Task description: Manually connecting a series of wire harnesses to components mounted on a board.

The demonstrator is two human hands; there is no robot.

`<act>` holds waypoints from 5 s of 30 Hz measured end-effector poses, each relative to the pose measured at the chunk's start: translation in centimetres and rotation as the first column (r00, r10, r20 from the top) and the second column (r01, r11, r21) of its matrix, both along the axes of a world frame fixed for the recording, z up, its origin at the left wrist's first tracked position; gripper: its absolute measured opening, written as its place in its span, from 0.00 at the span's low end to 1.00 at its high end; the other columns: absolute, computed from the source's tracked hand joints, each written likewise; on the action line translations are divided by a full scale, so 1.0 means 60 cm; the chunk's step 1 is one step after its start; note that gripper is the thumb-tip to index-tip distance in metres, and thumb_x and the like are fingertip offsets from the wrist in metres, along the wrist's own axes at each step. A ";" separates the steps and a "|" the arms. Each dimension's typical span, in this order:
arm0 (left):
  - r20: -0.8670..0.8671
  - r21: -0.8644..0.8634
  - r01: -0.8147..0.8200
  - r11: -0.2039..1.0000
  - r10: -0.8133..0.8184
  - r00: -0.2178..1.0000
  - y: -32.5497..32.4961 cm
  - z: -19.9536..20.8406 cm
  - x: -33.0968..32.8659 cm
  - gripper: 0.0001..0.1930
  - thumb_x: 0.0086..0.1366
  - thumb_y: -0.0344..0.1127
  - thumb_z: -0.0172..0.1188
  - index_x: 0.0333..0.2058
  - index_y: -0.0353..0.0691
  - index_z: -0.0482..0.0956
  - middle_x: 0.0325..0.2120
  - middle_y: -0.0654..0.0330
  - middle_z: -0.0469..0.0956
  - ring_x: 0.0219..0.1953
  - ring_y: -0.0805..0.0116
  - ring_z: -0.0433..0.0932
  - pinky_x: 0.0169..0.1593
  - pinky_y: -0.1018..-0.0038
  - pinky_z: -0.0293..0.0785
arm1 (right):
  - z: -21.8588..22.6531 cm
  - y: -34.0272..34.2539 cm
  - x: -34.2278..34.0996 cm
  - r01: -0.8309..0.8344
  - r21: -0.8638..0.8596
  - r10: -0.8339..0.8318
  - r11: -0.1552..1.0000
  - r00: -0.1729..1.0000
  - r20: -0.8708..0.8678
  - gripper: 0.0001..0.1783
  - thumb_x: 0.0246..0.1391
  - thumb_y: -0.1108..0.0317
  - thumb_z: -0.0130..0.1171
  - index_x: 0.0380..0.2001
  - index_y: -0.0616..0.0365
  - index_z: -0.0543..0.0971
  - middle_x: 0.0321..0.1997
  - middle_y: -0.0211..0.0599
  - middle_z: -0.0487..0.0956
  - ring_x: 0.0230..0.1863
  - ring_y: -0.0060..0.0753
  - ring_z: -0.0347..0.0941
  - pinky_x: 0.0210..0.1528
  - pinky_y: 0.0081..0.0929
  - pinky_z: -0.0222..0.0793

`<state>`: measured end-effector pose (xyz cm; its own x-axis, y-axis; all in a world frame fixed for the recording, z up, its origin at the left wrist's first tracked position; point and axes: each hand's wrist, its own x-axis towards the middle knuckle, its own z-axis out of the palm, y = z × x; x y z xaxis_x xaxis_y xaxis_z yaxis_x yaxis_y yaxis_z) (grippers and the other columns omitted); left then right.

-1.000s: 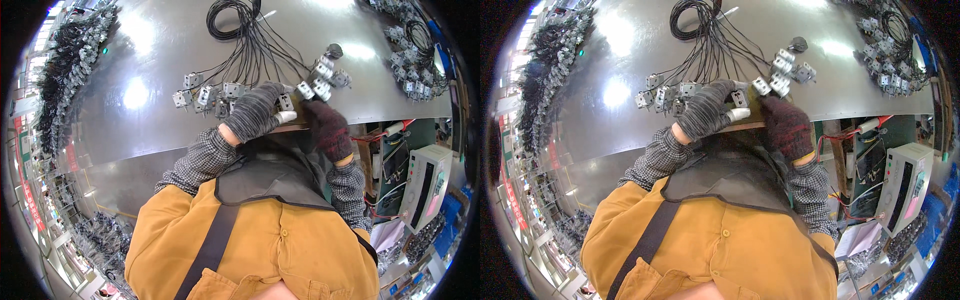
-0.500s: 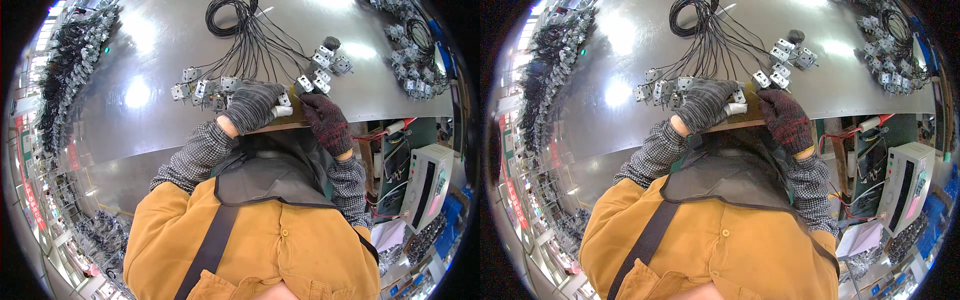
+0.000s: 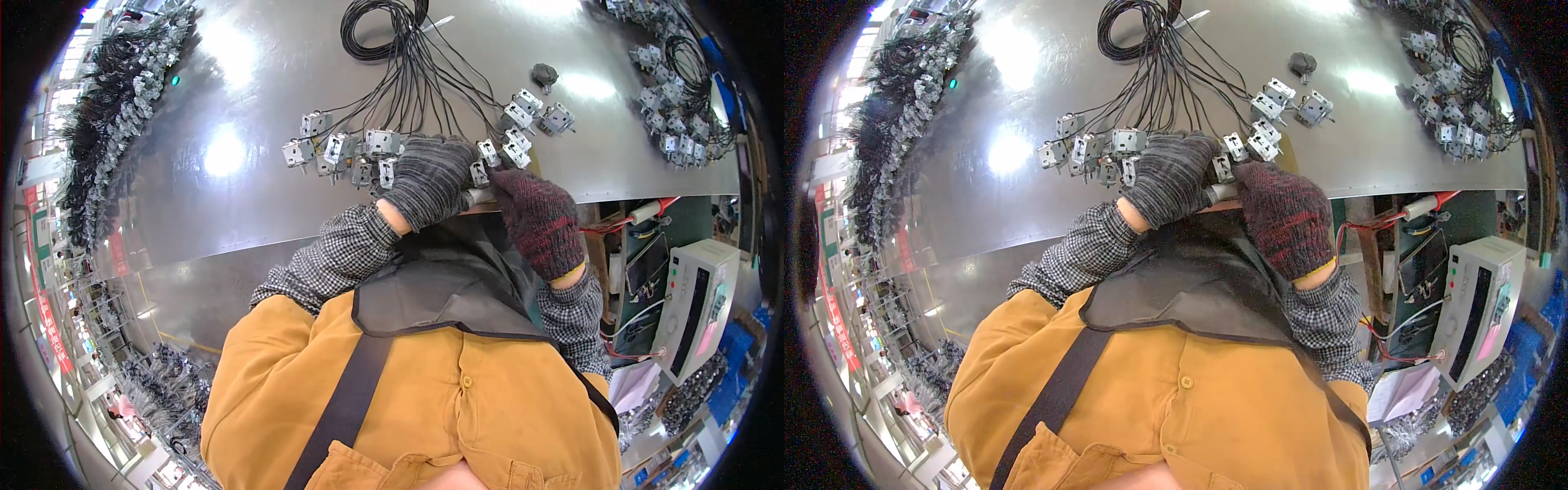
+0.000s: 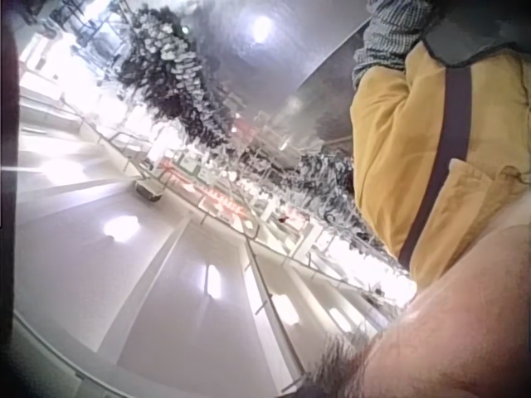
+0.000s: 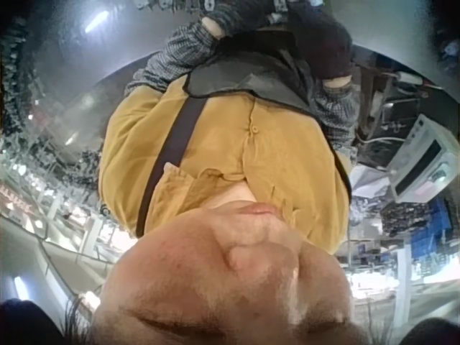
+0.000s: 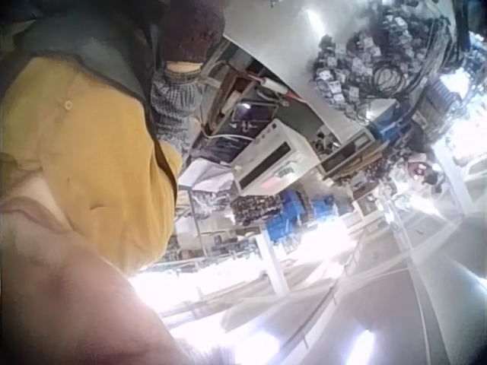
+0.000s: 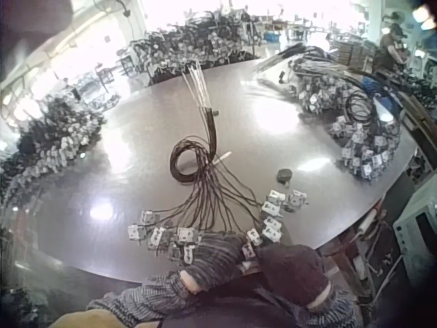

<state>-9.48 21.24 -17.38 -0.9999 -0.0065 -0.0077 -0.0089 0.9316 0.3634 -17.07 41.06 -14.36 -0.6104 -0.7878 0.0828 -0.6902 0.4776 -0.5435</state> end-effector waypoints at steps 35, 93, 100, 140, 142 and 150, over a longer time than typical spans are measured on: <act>-0.214 -0.011 0.144 0.989 -0.143 0.966 -0.155 0.050 0.083 0.29 0.56 0.51 0.77 0.53 0.43 0.83 0.40 0.56 0.83 0.47 0.50 0.81 0.54 0.51 0.73 | -0.060 -0.010 0.039 -0.055 -0.028 0.062 0.998 0.939 0.339 0.17 0.66 0.65 0.64 0.56 0.55 0.84 0.50 0.51 0.86 0.52 0.53 0.84 0.54 0.41 0.79; -0.286 0.109 -0.016 0.994 0.046 0.957 -0.041 -0.007 0.026 0.40 0.49 0.50 0.82 0.58 0.37 0.79 0.48 0.48 0.83 0.54 0.45 0.79 0.59 0.52 0.74 | -0.029 0.012 0.001 0.099 -0.142 -0.040 0.985 0.928 0.370 0.13 0.64 0.72 0.64 0.51 0.58 0.85 0.45 0.47 0.87 0.46 0.46 0.86 0.51 0.37 0.80; 0.012 0.326 -0.054 0.944 0.053 0.999 -0.070 -0.003 0.022 0.32 0.54 0.40 0.81 0.55 0.37 0.80 0.47 0.47 0.83 0.56 0.52 0.81 0.62 0.61 0.77 | -0.070 -0.007 0.038 -0.098 -0.248 0.211 0.964 0.849 0.484 0.14 0.64 0.69 0.65 0.51 0.57 0.85 0.48 0.49 0.87 0.49 0.50 0.85 0.52 0.40 0.80; -0.130 0.022 0.033 0.999 -0.029 0.991 -0.010 -0.009 -0.004 0.26 0.50 0.60 0.76 0.37 0.46 0.84 0.29 0.55 0.84 0.36 0.51 0.81 0.47 0.54 0.72 | -0.012 -0.005 0.001 -0.012 -0.091 0.009 0.996 1.000 -0.024 0.11 0.65 0.69 0.62 0.48 0.57 0.86 0.42 0.49 0.87 0.43 0.55 0.85 0.48 0.45 0.80; -0.144 0.035 0.032 0.999 -0.027 0.989 -0.013 -0.017 -0.001 0.26 0.49 0.60 0.76 0.36 0.45 0.84 0.30 0.55 0.83 0.37 0.50 0.81 0.49 0.53 0.70 | -0.001 -0.003 0.001 -0.020 -0.027 0.020 0.999 1.000 -0.017 0.11 0.65 0.68 0.62 0.47 0.57 0.86 0.42 0.49 0.87 0.43 0.55 0.85 0.47 0.45 0.80; -0.146 -0.022 0.048 0.999 -0.051 0.988 -0.010 -0.015 -0.008 0.26 0.48 0.60 0.76 0.36 0.45 0.83 0.30 0.54 0.82 0.39 0.49 0.80 0.50 0.53 0.69 | -0.009 -0.003 -0.002 0.009 0.004 -0.009 1.000 1.000 0.024 0.10 0.65 0.67 0.62 0.45 0.56 0.86 0.42 0.50 0.87 0.42 0.57 0.84 0.45 0.47 0.80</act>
